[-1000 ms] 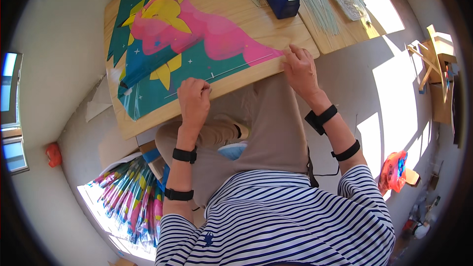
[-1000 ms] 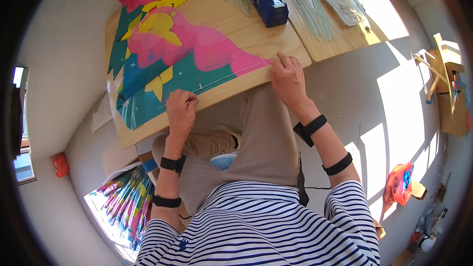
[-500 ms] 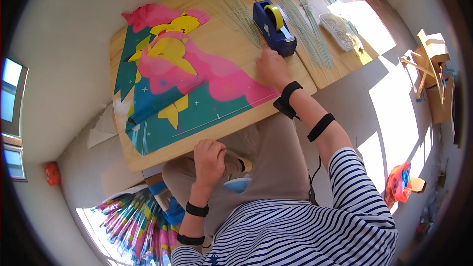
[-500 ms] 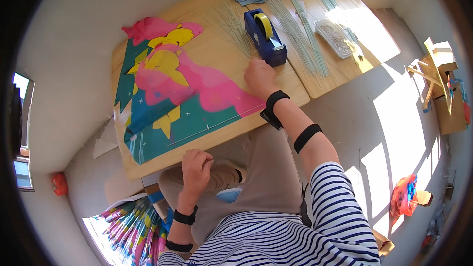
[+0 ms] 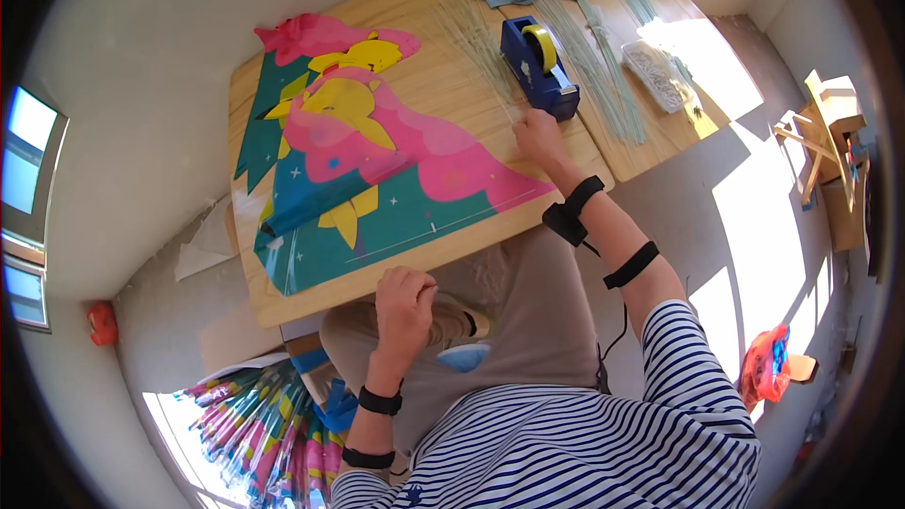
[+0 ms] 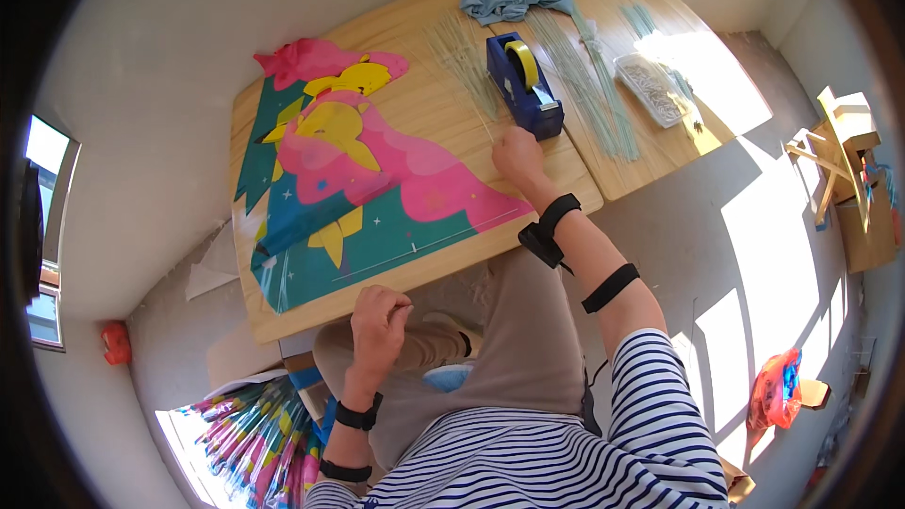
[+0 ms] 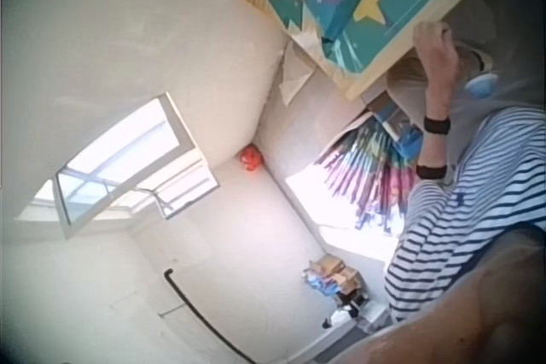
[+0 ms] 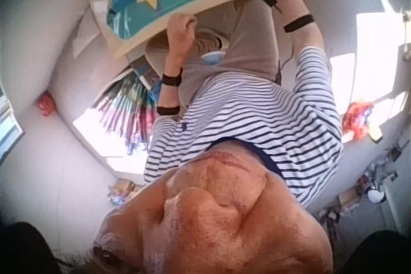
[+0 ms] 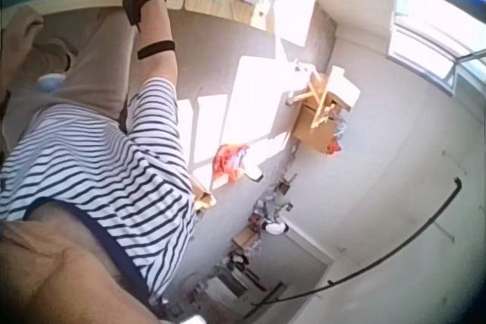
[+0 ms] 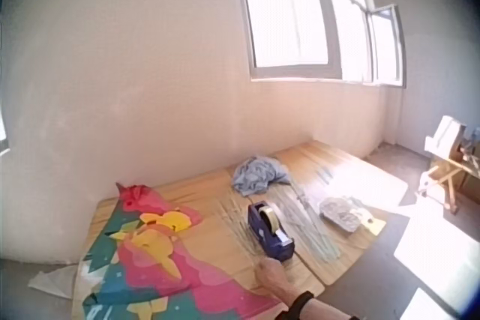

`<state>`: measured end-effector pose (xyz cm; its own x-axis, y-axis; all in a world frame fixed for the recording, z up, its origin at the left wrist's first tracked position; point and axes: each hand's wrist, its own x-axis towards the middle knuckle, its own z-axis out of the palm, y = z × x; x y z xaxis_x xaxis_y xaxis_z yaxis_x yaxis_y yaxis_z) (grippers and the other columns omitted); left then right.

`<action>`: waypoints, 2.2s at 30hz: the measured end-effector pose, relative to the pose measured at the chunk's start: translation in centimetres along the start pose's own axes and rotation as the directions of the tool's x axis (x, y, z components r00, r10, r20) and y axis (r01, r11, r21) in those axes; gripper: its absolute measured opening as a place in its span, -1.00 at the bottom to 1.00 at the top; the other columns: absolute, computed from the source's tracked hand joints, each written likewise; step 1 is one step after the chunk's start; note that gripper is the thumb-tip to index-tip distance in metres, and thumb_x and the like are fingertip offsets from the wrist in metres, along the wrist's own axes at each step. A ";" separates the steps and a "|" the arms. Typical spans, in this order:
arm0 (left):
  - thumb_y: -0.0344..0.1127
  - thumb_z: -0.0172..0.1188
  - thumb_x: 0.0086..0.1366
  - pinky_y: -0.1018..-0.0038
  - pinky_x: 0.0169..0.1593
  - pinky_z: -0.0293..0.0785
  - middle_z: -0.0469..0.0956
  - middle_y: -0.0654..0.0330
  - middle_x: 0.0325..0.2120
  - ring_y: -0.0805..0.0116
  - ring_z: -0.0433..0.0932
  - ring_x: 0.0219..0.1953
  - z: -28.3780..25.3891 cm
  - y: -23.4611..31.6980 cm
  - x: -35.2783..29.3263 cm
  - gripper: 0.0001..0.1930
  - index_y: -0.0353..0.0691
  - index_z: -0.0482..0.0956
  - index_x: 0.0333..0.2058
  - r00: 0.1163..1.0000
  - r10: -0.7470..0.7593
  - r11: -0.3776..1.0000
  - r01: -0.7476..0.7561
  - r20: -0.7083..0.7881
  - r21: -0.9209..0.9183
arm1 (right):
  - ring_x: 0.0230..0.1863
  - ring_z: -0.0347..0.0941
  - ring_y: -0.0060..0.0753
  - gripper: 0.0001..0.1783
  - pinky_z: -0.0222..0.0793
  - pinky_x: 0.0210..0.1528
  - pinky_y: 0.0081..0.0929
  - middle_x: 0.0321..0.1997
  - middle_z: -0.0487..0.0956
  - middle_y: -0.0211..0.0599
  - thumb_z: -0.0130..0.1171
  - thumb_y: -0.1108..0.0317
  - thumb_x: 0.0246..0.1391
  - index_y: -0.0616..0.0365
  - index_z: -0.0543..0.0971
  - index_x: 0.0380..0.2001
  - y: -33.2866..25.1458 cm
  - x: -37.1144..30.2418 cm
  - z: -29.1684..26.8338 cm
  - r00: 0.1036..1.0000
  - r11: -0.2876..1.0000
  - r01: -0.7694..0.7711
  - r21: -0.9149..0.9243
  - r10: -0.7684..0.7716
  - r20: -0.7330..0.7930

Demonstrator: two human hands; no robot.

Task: Assemble a kite by inserting supports and securing with tape.

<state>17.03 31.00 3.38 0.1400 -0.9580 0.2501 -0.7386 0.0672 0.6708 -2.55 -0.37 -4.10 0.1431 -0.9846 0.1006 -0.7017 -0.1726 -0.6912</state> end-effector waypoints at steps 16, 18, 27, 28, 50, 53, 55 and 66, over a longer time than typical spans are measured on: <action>-0.37 0.10 0.43 0.43 0.01 0.56 0.61 0.09 -0.12 0.40 0.61 -0.17 -1.9 4.4 3.5 -0.69 -0.30 0.46 0.10 0.939 -0.314 0.254 0.228 0.143 -0.940 | -0.56 0.25 -0.67 -0.88 0.19 -0.50 -0.59 -0.62 0.38 -0.48 0.11 0.45 0.19 0.22 0.47 -0.44 -7.5 -24.4 -14.4 0.821 0.833 -0.092 0.546 -0.247 0.515; -0.37 0.10 0.43 0.42 -0.01 0.57 0.61 0.07 -0.12 0.42 0.62 -0.19 -2.9 4.7 3.0 -0.70 -0.30 0.46 0.09 0.945 -0.317 0.237 0.164 0.083 -0.958 | -0.57 0.25 -0.65 -0.89 0.19 -0.50 -0.58 -0.63 0.38 -0.46 0.11 0.46 0.18 0.22 0.47 -0.43 -7.6 -25.6 -14.8 0.820 0.841 -0.059 0.538 -0.267 0.506; -0.39 0.13 0.41 0.47 -0.07 0.58 0.62 0.10 -0.18 0.44 0.62 -0.27 -4.8 5.0 1.2 -0.75 -0.29 0.49 0.02 0.926 -0.376 0.286 0.152 0.035 -0.946 | -0.57 0.25 -0.68 -0.89 0.19 -0.52 -0.61 -0.63 0.38 -0.49 0.13 0.46 0.17 0.23 0.48 -0.43 -6.6 -27.4 -16.8 0.875 0.811 -0.023 0.585 -0.267 0.404; -0.39 0.14 0.40 0.48 -0.09 0.58 0.63 0.11 -0.20 0.44 0.62 -0.28 -4.6 4.8 1.1 -0.77 -0.28 0.50 -0.01 0.924 -0.379 0.291 0.171 0.050 -0.941 | -0.58 0.24 -0.73 -0.88 0.16 -0.53 -0.65 -0.64 0.38 -0.53 0.13 0.45 0.18 0.21 0.48 -0.44 -6.3 -26.5 -16.9 0.906 0.808 -0.036 0.589 -0.222 0.360; -0.44 0.20 0.33 0.59 -0.23 0.55 0.61 0.23 -0.37 0.54 0.56 -0.39 -0.3 -0.3 3.2 -0.94 -0.22 0.58 -0.23 0.758 -0.586 0.378 0.570 0.288 -0.729 | -0.31 0.61 0.21 -0.90 0.52 -0.25 0.00 -0.37 0.63 0.13 0.06 0.49 -0.01 0.24 0.50 -0.38 15.5 -1.4 -19.1 0.974 0.808 -0.118 -0.578 -0.020 -0.226; -0.43 0.21 0.32 0.59 -0.23 0.55 0.61 0.24 -0.37 0.54 0.56 -0.39 0.6 -0.5 3.8 -0.94 -0.21 0.58 -0.24 0.741 -0.590 0.384 0.607 0.320 -0.696 | -0.31 0.61 0.16 -0.88 0.52 -0.26 -0.03 -0.37 0.62 0.07 0.10 0.50 -0.04 0.20 0.49 -0.35 18.6 -2.7 -20.3 0.970 0.751 -0.142 -0.645 -0.024 -0.242; -0.42 0.21 0.32 0.59 -0.22 0.55 0.61 0.24 -0.37 0.55 0.56 -0.39 1.2 -0.7 4.1 -0.94 -0.21 0.58 -0.24 0.741 -0.580 0.390 0.618 0.338 -0.683 | -0.28 0.61 0.14 -0.86 0.53 -0.24 -0.06 -0.31 0.60 0.08 0.12 0.50 -0.05 0.19 0.49 -0.34 19.8 -3.4 -20.7 0.967 0.730 -0.146 -0.668 -0.039 -0.253; -0.45 0.25 0.29 0.59 -0.26 0.56 0.64 0.21 -0.38 0.51 0.59 -0.40 2.7 -0.9 4.1 -0.90 -0.25 0.58 -0.22 0.748 -0.552 0.393 0.624 0.370 -0.676 | -0.23 0.56 0.20 -0.88 0.51 -0.17 0.00 -0.21 0.52 0.07 0.12 0.47 0.00 0.24 0.47 -0.35 19.8 -1.8 -19.5 0.975 0.798 -0.153 -0.584 0.024 -0.223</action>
<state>16.44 26.22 1.92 0.2683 -0.8563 -0.4412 0.2429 -0.3831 0.8912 -30.28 -2.53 -4.03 -0.0330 -0.9700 0.2410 -0.9888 -0.0034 -0.1491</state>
